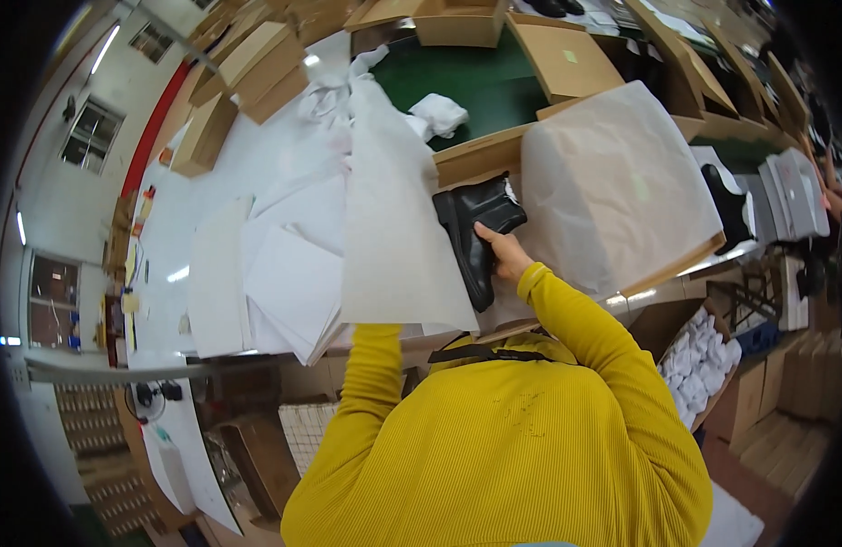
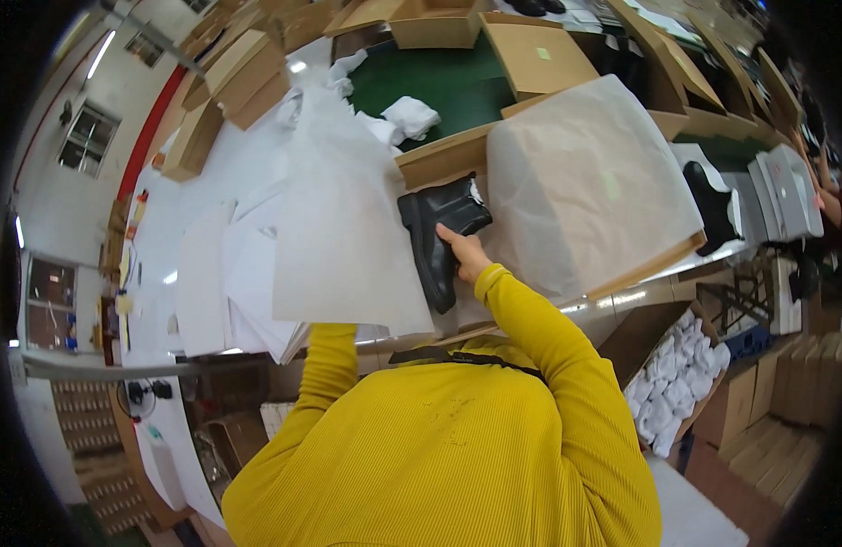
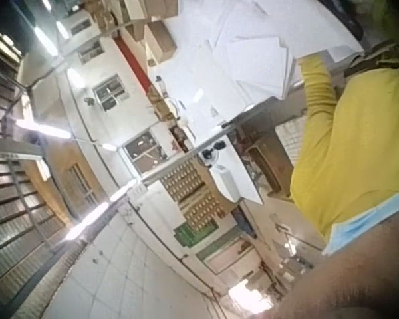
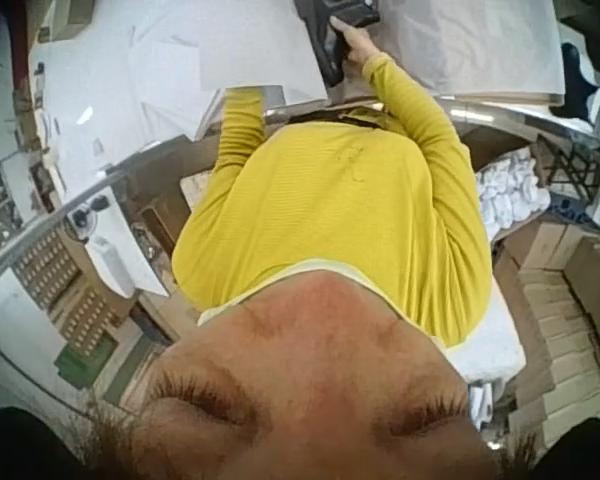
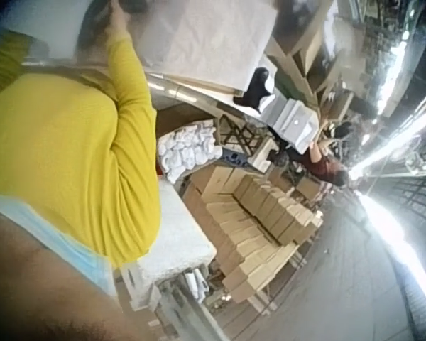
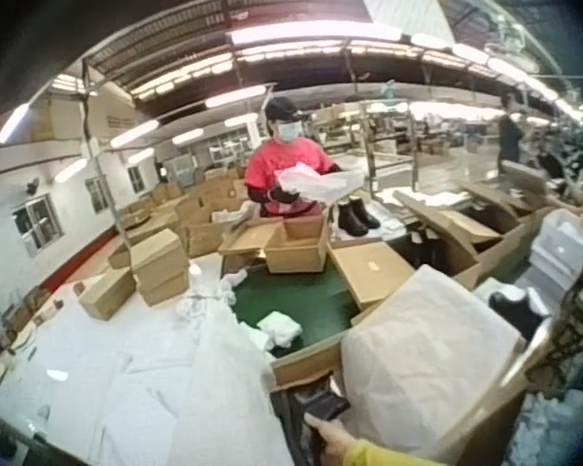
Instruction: Packing finished shoes into boxes with tissue paper and silica gel packets.
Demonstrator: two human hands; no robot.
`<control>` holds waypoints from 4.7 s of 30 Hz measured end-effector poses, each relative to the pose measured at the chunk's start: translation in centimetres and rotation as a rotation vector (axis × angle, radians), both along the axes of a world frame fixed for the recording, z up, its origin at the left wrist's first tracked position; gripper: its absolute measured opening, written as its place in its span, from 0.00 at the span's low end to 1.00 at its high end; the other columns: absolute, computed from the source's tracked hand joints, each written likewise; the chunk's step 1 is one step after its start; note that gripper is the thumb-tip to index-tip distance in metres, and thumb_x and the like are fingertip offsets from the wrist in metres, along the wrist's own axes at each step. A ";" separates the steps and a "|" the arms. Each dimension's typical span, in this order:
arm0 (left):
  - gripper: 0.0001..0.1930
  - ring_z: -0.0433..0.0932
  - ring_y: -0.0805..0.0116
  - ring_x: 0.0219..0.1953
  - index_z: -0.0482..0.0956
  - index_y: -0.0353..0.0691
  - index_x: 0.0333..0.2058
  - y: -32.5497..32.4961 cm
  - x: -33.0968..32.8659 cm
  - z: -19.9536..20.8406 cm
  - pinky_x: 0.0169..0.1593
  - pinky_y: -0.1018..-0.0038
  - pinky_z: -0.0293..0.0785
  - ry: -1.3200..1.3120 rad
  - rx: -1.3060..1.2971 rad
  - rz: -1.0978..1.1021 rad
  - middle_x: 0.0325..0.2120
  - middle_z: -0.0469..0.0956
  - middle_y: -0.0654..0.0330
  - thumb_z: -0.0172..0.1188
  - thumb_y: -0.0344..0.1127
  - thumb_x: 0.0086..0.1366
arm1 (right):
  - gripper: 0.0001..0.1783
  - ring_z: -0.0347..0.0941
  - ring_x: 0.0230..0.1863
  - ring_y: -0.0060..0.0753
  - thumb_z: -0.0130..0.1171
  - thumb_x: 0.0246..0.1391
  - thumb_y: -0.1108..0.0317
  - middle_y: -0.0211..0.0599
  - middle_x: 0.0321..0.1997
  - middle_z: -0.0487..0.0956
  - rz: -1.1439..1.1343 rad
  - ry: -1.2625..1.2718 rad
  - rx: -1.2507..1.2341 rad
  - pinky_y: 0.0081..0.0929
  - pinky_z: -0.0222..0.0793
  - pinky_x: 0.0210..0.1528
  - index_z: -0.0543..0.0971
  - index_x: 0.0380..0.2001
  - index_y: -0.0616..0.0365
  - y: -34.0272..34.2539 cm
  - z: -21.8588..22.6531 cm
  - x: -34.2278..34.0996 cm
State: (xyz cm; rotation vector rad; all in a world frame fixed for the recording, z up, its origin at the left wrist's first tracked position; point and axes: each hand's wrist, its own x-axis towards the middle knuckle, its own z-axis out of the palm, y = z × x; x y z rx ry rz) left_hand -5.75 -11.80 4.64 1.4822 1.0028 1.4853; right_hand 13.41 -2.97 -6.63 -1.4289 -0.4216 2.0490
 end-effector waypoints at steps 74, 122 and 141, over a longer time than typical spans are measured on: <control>0.15 0.78 0.72 0.28 0.75 0.28 0.33 4.9 11.4 0.4 0.26 0.77 0.79 -0.225 -0.612 -0.206 0.26 0.78 0.55 0.63 0.37 0.57 | 0.11 0.71 0.29 0.22 0.55 0.55 0.67 0.35 0.28 0.77 0.287 -0.358 0.883 0.22 0.67 0.33 0.78 0.34 0.67 -5.0 13.1 8.8; 0.36 0.69 0.43 0.44 0.54 0.34 0.60 1.4 11.5 -3.3 0.46 0.55 0.68 1.007 -0.636 0.220 0.44 0.70 0.39 0.60 0.32 0.54 | 0.35 0.74 0.37 0.44 0.72 0.33 0.53 0.56 0.40 0.78 -0.738 -1.422 0.614 0.36 0.69 0.45 0.76 0.32 0.80 5.0 1.0 50.7; 0.30 0.47 0.41 0.64 0.74 0.44 0.48 -1.1 8.6 -4.9 0.58 0.31 0.37 1.488 0.108 -0.097 0.57 0.63 0.54 0.66 0.38 0.41 | 0.24 0.71 0.46 0.37 0.64 0.42 0.76 0.45 0.49 0.73 -0.501 -0.884 1.082 0.35 0.64 0.54 0.73 0.46 0.66 -6.3 17.7 16.6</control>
